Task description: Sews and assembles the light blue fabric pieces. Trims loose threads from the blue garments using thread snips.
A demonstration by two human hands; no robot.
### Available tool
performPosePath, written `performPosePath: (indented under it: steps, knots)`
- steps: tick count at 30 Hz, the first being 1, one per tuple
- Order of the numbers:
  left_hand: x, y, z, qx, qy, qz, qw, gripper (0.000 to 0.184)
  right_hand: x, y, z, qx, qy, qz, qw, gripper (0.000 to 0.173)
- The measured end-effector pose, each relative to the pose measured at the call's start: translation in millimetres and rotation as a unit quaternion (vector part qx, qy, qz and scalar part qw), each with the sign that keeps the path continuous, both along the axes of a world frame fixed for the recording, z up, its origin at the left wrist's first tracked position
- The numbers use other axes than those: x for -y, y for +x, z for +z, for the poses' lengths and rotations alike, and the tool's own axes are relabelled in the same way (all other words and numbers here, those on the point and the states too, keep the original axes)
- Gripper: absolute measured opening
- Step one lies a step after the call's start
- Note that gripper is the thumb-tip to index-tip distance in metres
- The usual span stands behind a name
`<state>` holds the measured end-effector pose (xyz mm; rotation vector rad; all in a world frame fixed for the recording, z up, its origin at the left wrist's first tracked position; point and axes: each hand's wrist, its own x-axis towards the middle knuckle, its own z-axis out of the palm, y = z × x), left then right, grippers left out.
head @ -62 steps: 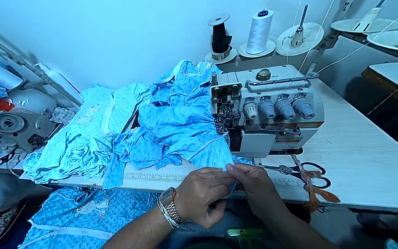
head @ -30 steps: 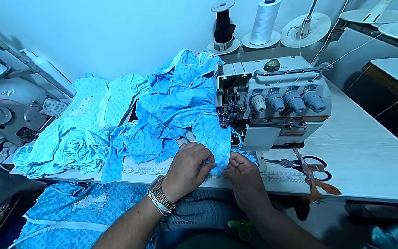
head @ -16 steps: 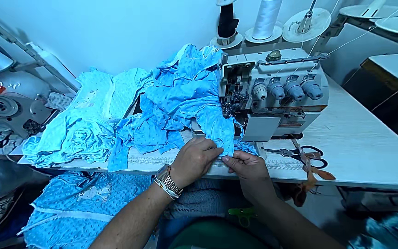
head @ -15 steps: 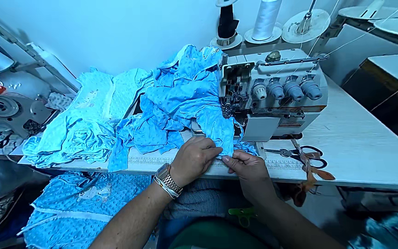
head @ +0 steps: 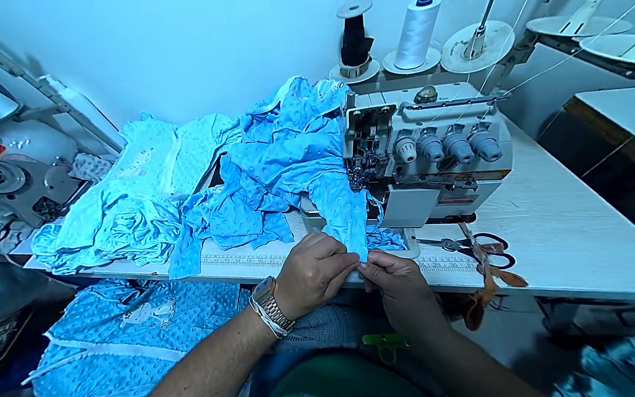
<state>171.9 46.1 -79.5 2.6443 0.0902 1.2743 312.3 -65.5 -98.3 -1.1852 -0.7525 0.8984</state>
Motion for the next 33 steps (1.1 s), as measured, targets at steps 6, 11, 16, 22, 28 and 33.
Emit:
performPosePath:
  steps: [6,11,16,22,28,33]
  knots:
    - [0.5,-0.9,0.3,-0.040,0.054,0.024,0.997,0.018,0.3,3.8,0.1,-0.012,0.003,0.010,1.000,0.023]
    - [2.8,-1.6,-2.4,-0.015,0.084,0.046,0.995,0.018,-0.2,4.1,0.5,-0.016,0.012,0.024,0.999,0.025]
    - [3.4,0.5,-5.0,-0.020,0.099,0.052,0.994,0.020,-0.4,5.9,2.4,-0.022,-0.005,0.039,0.999,0.027]
    - [1.6,-0.5,-2.7,-0.037,0.117,0.045,0.991,0.020,-2.7,6.3,-2.9,-0.063,0.034,0.063,0.995,0.026]
    - [-19.0,4.9,-6.1,-0.007,0.080,0.012,0.997,0.031,-11.2,-9.3,-13.1,-0.096,0.006,-0.028,0.995,0.030]
    - [-39.1,21.9,6.8,-0.117,0.012,0.133,0.984,0.039,-12.3,-4.5,-19.2,-0.053,0.007,-0.056,0.997,0.028]
